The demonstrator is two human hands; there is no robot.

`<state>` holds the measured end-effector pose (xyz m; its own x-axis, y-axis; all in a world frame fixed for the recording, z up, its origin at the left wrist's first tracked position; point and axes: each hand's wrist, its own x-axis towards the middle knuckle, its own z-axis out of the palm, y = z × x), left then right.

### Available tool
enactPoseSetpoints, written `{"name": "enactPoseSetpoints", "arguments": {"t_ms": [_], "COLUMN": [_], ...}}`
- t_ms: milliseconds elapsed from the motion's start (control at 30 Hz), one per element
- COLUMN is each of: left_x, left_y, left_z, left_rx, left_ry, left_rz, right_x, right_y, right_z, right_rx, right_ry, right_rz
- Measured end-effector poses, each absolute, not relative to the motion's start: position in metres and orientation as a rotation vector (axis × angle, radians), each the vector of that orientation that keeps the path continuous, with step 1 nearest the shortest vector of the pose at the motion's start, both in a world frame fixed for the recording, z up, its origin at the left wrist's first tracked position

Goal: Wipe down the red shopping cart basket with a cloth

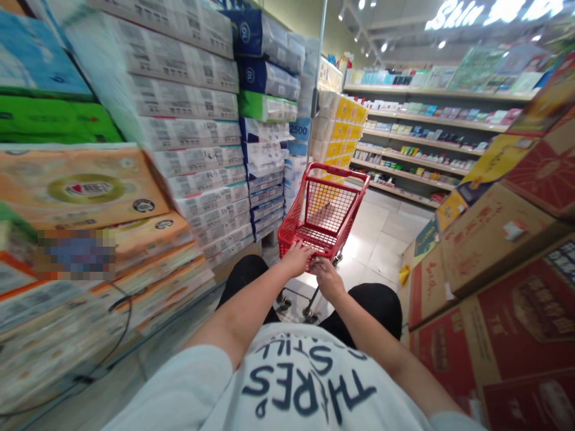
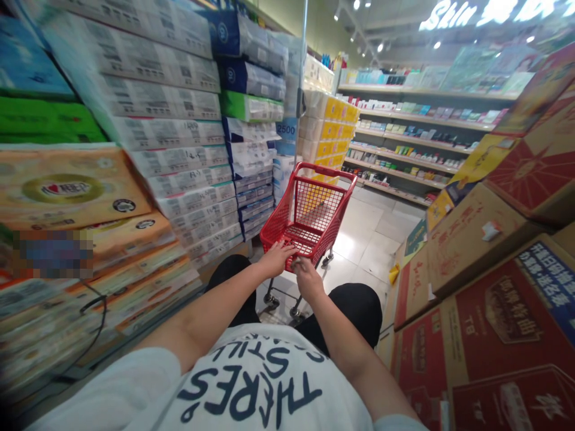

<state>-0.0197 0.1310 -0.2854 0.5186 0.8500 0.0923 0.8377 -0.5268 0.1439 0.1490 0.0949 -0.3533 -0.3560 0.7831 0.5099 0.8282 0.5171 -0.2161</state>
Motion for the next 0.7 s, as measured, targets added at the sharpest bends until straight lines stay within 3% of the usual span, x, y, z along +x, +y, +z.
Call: {"name": "enactPoseSetpoints", "arguments": {"t_ms": [167, 400, 700], "left_x": [-0.022, -0.022, -0.021], "left_y": [0.131, 0.132, 0.131], "left_z": [-0.282, -0.286, -0.284], "left_rx": [2.667, 2.681, 2.658], "left_ry": [1.489, 1.484, 1.504], "left_rz": [0.216, 0.239, 0.254], "right_x": [0.155, 0.158, 0.148], "right_y": [0.1, 0.103, 0.104], "right_z": [-0.373, -0.362, -0.345], "right_rx": [-1.267, -1.352, -1.224], "right_ry": [-2.331, -2.481, -2.472], "right_rz": [-0.103, -0.067, -0.355]}}
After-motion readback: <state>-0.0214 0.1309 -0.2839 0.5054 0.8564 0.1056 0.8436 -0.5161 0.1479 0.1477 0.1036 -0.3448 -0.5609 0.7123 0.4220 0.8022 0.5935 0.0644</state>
